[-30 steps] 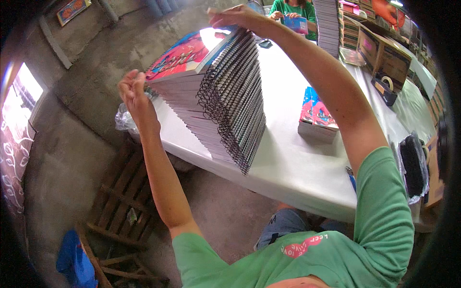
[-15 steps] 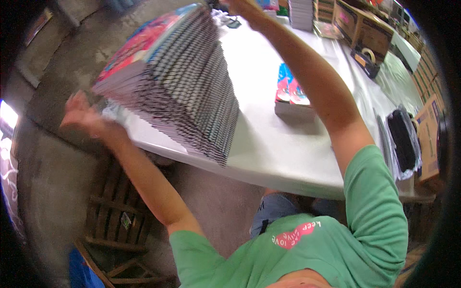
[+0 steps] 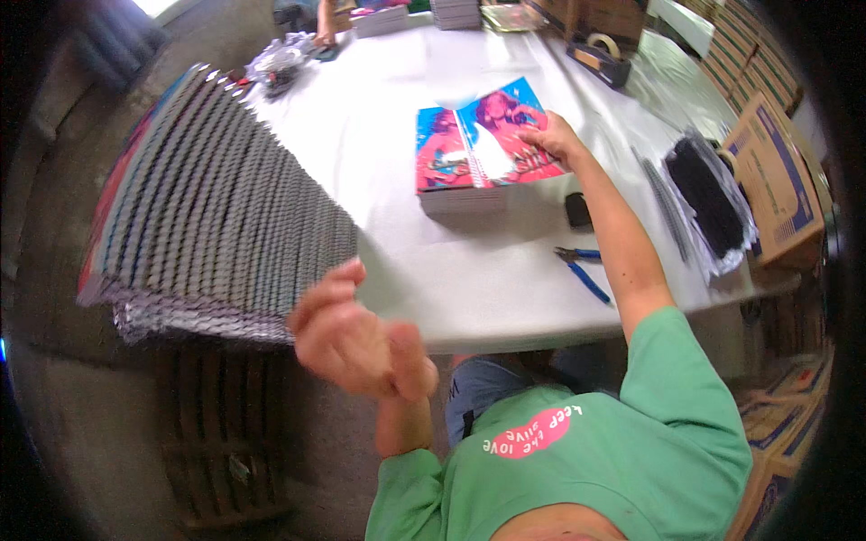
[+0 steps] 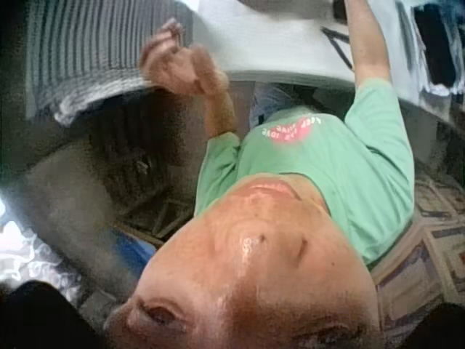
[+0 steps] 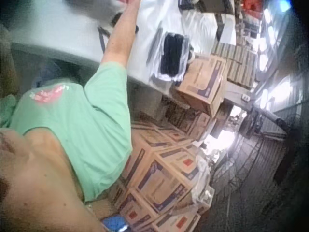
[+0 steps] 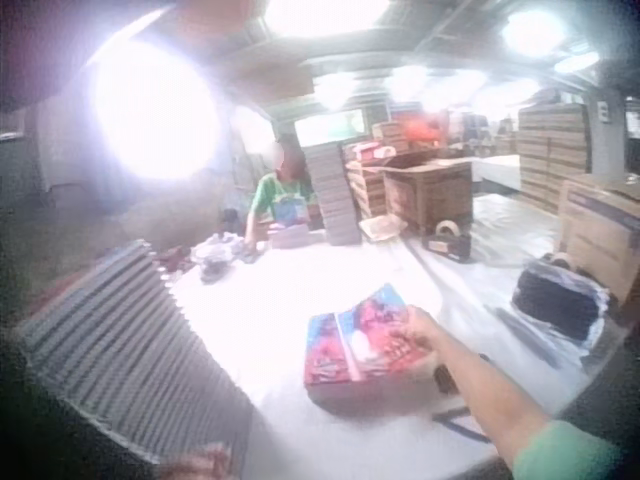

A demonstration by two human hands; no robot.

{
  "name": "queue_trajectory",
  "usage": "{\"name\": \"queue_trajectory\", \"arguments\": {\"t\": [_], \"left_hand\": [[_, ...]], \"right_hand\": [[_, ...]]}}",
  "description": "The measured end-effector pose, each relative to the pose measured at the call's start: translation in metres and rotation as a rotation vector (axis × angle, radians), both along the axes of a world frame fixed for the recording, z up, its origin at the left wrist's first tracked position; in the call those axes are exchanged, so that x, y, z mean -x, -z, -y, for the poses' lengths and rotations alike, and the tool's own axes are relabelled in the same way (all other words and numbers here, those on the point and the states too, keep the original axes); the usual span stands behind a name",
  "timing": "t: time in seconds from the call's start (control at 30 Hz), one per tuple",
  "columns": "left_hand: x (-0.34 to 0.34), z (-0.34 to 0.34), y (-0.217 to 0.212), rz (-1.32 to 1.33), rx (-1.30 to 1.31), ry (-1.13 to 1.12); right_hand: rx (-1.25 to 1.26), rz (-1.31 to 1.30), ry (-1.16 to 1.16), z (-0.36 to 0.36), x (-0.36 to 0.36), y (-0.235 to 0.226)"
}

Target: The person takes a notebook from a stack, inserts a plastic spiral spine through the pre-punched holes by hand, and trims the excess with pliers. They then use a handheld tool to crimp the ends of the spine before placing the finished notebook onto a new stack.

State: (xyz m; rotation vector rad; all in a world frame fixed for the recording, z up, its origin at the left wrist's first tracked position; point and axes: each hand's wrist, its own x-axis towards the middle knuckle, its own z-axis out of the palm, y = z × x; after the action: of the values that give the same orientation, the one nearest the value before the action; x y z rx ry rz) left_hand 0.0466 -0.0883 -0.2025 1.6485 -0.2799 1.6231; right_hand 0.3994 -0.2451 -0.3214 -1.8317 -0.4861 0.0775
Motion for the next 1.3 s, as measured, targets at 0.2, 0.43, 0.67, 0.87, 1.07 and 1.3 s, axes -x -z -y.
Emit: {"name": "queue_trajectory", "arguments": {"t": [0.2, 0.43, 0.67, 0.87, 1.07, 1.3], "left_hand": [[-0.095, -0.035, 0.049, -0.794, 0.563, 0.208], [-0.077, -0.014, -0.018, -0.998, -0.001, 0.206], [-0.055, 0.005, 0.018, -1.125, -0.77, -0.059], [-0.047, 0.012, 0.059, -0.907, -0.836, -0.247], [-0.05, 0.016, 0.075, -0.728, -0.854, -0.398], [-0.055, 0.016, 0.091, -0.665, -0.782, -0.503]], "right_hand": [[-0.531, -0.089, -0.082, -0.012, 0.15, -0.051], [-0.396, -0.064, -0.169, 0.088, 0.141, -0.011], [0.922, 0.365, 0.545, 0.201, 0.035, 0.052], [1.139, 0.355, 0.484, 0.186, 0.026, 0.014], [0.991, 0.532, 0.395, 0.186, 0.04, -0.027], [-0.091, -0.127, -0.075, 0.116, 0.186, -0.071]]}}
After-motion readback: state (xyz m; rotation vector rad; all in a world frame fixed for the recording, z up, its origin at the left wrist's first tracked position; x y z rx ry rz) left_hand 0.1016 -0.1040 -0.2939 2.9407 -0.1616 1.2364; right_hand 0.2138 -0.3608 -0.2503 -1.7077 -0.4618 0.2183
